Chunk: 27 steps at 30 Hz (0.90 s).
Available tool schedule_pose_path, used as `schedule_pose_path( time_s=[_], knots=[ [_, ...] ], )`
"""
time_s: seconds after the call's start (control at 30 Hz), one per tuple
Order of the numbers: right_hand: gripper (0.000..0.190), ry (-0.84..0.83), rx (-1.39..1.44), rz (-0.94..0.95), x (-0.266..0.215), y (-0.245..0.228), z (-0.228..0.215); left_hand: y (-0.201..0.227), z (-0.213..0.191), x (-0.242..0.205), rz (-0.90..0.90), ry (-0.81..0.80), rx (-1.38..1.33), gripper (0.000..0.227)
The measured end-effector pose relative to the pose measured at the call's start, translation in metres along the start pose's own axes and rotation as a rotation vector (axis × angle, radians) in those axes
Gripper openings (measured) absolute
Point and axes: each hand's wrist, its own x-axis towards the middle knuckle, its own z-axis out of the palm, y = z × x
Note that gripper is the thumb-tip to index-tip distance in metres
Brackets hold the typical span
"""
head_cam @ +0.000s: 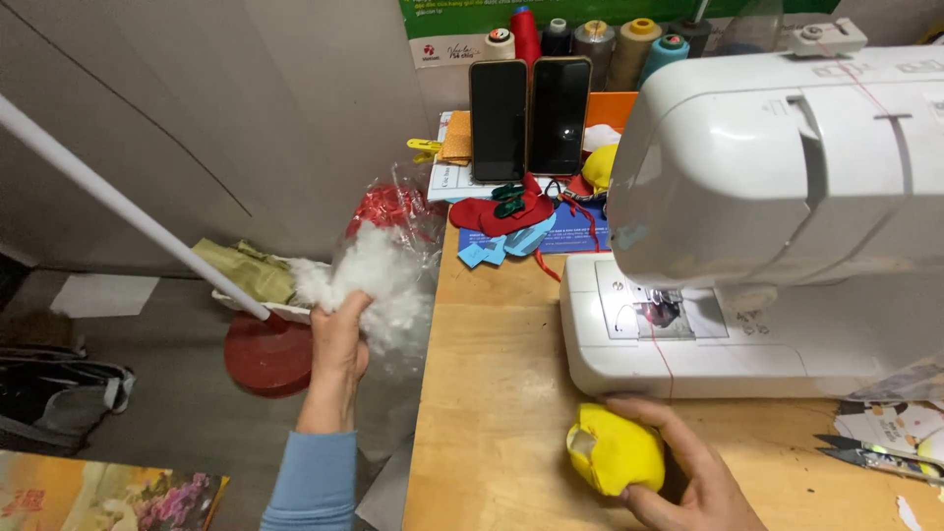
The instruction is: Stuffing a small yellow fabric component with white fiberfill at a sewing workstation.
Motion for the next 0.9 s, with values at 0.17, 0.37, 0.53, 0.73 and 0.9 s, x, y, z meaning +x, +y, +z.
schedule_pose_path(
  time_s=[0.17, 0.37, 0.53, 0.73, 0.9],
  knots=[
    [0.079, 0.018, -0.167, -0.102, -0.004, 0.014, -0.013, 0.025, 0.0, -0.034, 0.168, -0.076, -0.08, 0.036],
    [0.083, 0.05, -0.821, -0.504, -0.007, 0.02, -0.043, 0.009, -0.024, -0.077, 0.163, -0.601, 0.177, 0.053],
    [0.09, 0.094, -0.819, -0.814, -0.024, -0.03, -0.042, 0.022, 0.001, -0.15, 0.203, -0.922, 0.354, 0.045],
    [0.071, -0.091, -0.673, -1.156, -0.016, -0.068, -0.008, 0.042, 0.04, -0.212, 0.253, -1.202, 0.438, 0.051],
    [0.076, -0.082, -0.496, -1.003, -0.006, -0.061, -0.011, 0.027, 0.036, -0.2, 0.228, -1.249, 0.158, 0.032]
  ],
)
